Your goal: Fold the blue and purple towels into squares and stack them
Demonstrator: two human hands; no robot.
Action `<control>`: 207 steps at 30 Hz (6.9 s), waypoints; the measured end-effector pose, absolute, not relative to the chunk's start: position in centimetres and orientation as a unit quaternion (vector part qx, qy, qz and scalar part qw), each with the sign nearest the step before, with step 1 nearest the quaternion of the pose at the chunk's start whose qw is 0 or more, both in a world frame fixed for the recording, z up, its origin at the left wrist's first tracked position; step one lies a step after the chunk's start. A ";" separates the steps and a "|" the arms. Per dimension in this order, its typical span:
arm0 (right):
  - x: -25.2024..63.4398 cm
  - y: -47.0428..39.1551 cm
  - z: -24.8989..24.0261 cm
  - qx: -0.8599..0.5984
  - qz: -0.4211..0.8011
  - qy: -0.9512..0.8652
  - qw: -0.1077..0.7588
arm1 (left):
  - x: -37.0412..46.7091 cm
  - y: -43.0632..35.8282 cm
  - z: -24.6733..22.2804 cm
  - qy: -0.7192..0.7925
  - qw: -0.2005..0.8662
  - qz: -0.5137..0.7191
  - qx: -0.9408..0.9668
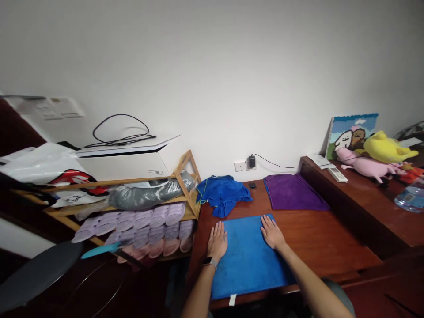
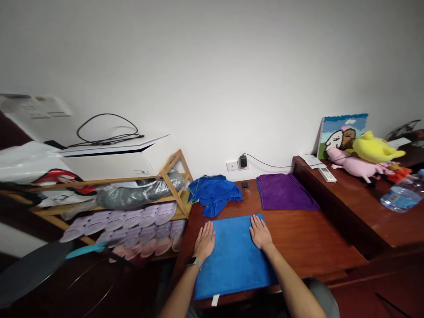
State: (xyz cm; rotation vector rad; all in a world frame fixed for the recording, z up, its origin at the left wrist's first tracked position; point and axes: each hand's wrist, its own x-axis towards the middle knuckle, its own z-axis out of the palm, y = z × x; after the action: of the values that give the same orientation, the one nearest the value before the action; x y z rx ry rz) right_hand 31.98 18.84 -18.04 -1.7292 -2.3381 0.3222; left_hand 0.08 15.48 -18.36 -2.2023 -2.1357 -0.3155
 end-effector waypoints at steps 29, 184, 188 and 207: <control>32.8 11.6 -19.1 -0.589 0.084 -0.794 0.124 | 4.2 9.5 -19.5 -0.646 0.068 -0.196 -0.735; 35.6 5.9 -17.4 -0.598 0.080 -0.777 0.178 | 0.3 1.1 -17.0 -0.652 0.051 -0.218 -0.724; 37.7 2.4 -16.5 -0.519 0.074 -0.817 0.240 | -0.6 -3.1 -17.7 -0.628 -0.008 -0.236 -0.742; 43.0 -0.7 -14.0 -0.468 0.066 -0.834 0.285 | -2.8 -4.6 -16.6 -0.552 0.074 -0.297 -0.776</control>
State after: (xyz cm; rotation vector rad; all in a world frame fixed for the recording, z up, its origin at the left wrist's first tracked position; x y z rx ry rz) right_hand 43.01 -0.65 -14.05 -1.2512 -2.2297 0.1756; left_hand -2.75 -4.56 -16.62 -2.3286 -1.6565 -0.8910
